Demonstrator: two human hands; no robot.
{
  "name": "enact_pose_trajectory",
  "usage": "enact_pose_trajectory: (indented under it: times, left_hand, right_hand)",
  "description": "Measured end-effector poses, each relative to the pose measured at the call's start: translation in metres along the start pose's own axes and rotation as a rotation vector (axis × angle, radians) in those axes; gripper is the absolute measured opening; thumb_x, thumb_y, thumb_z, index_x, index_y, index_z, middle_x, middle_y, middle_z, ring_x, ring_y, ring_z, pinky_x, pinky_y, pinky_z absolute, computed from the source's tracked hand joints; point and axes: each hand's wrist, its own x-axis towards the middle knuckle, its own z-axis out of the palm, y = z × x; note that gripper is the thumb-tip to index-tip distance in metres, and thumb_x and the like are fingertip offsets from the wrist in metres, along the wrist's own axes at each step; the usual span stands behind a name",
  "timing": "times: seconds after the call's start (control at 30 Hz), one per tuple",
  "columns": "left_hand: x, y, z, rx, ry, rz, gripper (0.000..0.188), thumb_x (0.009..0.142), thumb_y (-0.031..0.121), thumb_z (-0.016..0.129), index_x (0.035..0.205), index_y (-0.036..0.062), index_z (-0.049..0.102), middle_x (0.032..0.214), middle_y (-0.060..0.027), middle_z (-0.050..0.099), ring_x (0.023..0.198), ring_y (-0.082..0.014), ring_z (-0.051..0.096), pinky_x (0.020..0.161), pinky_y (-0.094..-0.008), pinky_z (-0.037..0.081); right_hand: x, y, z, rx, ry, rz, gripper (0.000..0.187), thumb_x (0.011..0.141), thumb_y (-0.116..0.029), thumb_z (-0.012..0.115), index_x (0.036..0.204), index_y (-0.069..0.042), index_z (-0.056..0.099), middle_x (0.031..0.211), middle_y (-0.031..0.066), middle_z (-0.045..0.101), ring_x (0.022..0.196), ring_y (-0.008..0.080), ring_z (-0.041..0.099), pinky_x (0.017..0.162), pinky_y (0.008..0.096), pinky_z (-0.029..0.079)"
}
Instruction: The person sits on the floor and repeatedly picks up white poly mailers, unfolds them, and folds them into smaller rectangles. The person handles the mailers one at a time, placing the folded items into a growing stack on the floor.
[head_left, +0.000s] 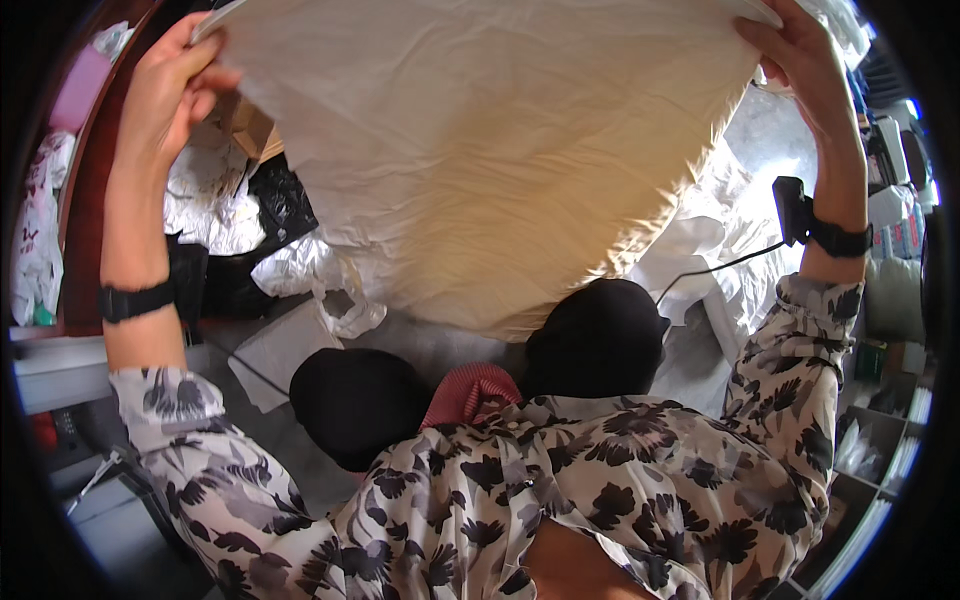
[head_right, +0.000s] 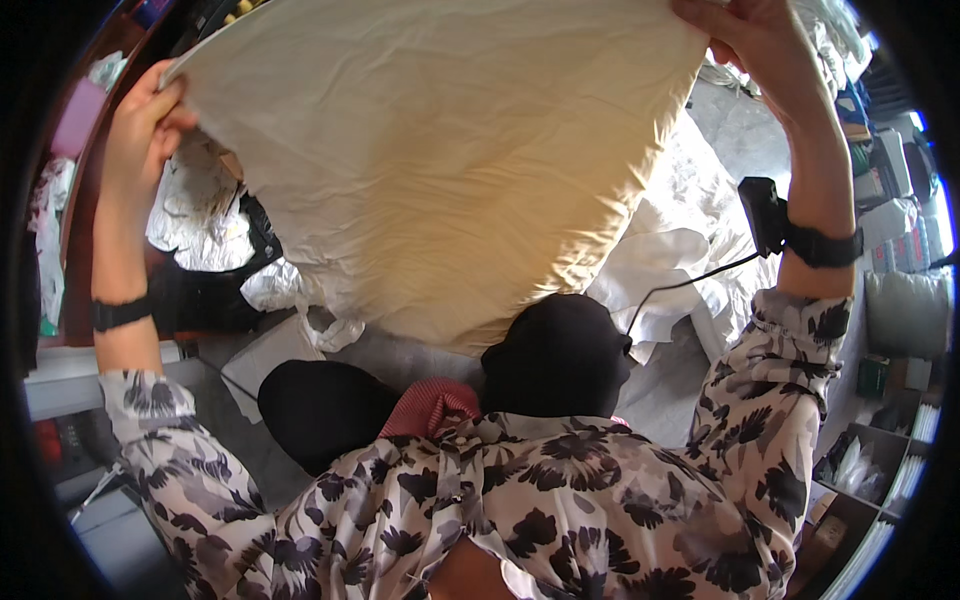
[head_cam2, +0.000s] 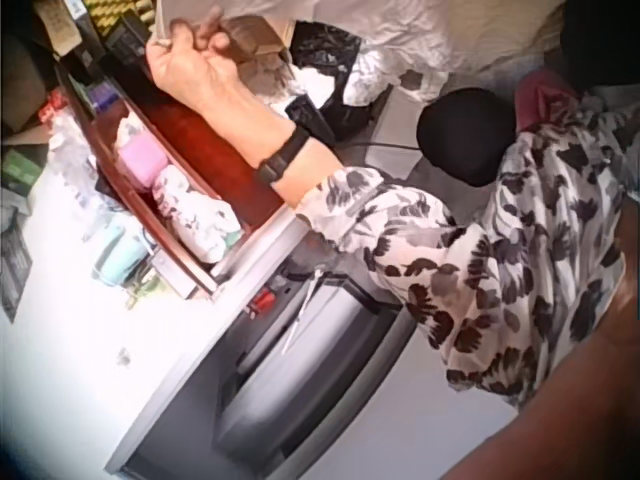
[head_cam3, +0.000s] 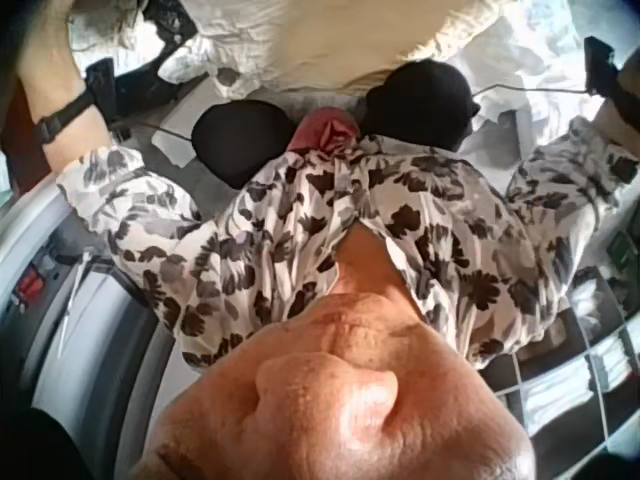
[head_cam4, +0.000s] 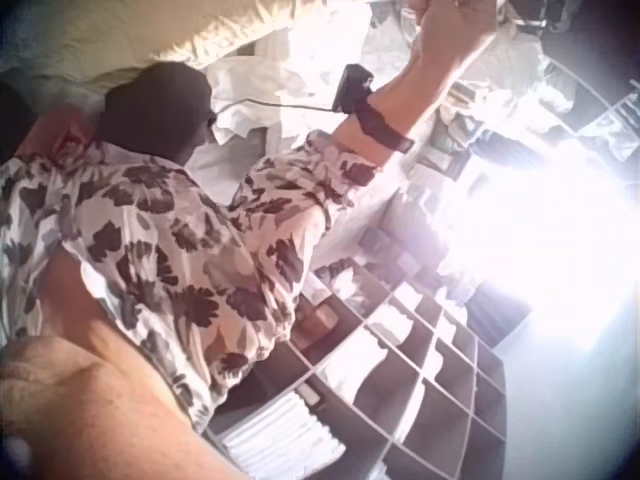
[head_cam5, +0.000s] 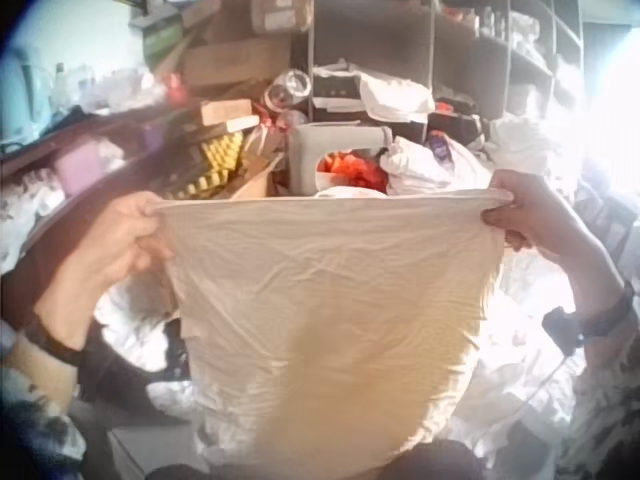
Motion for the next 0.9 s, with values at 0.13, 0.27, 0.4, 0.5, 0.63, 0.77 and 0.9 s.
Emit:
enact_pose_trajectory:
  times: [0.13,0.27,0.4,0.5,0.63,0.77,0.9]
  left_hand:
    - [0.036,-0.005,0.009,-0.024,0.106,-0.078,0.020,0.099,0.016,0.056,0.118,0.0081,0.056,0.102,0.0004,0.065,0.087,-0.0138,0.071,0.043,-0.0153,0.036]
    - [0.028,0.032,0.003,-0.040,0.198,0.301,0.033,0.100,0.009,0.045,0.132,-0.0002,0.049,0.127,-0.0232,0.060,0.116,-0.0330,0.061,0.097,-0.0359,0.052]
    - [-0.049,0.047,0.008,0.053,0.372,0.389,0.036,0.098,0.008,0.045,0.133,-0.0014,0.049,0.126,-0.0245,0.059,0.119,-0.0305,0.058,0.107,-0.0395,0.042]
    - [-0.105,0.034,0.035,0.001,0.091,0.289,0.018,0.093,0.005,0.058,0.110,0.0007,0.058,0.111,-0.0141,0.064,0.101,-0.0221,0.065,0.091,-0.0357,0.053]
    - [-0.149,0.009,0.087,0.259,-0.177,-0.308,0.015,0.072,-0.011,0.066,0.080,0.0020,0.064,0.076,-0.0051,0.066,0.065,-0.0100,0.060,0.062,-0.0237,0.049]
    - [-0.149,-0.030,0.114,0.256,-0.547,-0.392,0.016,0.071,-0.004,0.072,0.085,0.0020,0.066,0.083,-0.0038,0.061,0.078,-0.0126,0.061,0.069,-0.0257,0.046]
    - [-0.148,-0.055,0.120,0.180,-0.742,-0.456,0.015,0.076,0.001,0.072,0.090,0.0026,0.066,0.092,-0.0037,0.064,0.088,-0.0118,0.061,0.075,-0.0273,0.048]
  right_hand:
    - [0.015,-0.001,0.022,0.168,0.147,-0.074,0.013,0.087,0.002,0.063,0.099,-0.002,0.060,0.072,0.0035,0.062,0.055,0.0101,0.058,0.047,0.0231,0.047]
    - [-0.001,-0.002,-0.025,0.242,0.444,-0.294,0.019,0.083,-0.019,0.068,0.088,0.000,0.066,0.094,0.0204,0.064,0.083,0.0450,0.060,0.081,0.0549,0.047]
    - [-0.040,0.008,-0.056,-0.475,0.335,-0.659,0.027,0.094,-0.006,0.060,0.121,-0.001,0.059,0.106,0.0118,0.068,0.098,0.0183,0.066,0.092,0.0312,0.051]
    - [-0.104,0.028,-0.039,-0.053,0.235,-0.421,0.017,0.087,0.001,0.065,0.103,0.000,0.062,0.091,0.0081,0.069,0.085,0.0147,0.066,0.079,0.0270,0.051]
    - [-0.155,0.062,-0.004,0.151,-0.079,-0.014,0.006,0.085,0.002,0.063,0.089,-0.001,0.059,0.085,0.0056,0.067,0.083,0.0139,0.066,0.073,0.0263,0.050]
    - [-0.163,0.069,0.015,-0.070,-0.353,0.177,0.008,0.080,0.005,0.056,0.085,-0.001,0.058,0.072,0.0062,0.064,0.071,0.0131,0.066,0.066,0.0248,0.051]
    - [-0.165,0.065,0.017,-0.012,-0.471,0.348,0.011,0.077,0.005,0.061,0.087,0.000,0.058,0.072,0.0053,0.063,0.071,0.0128,0.064,0.066,0.0272,0.050]
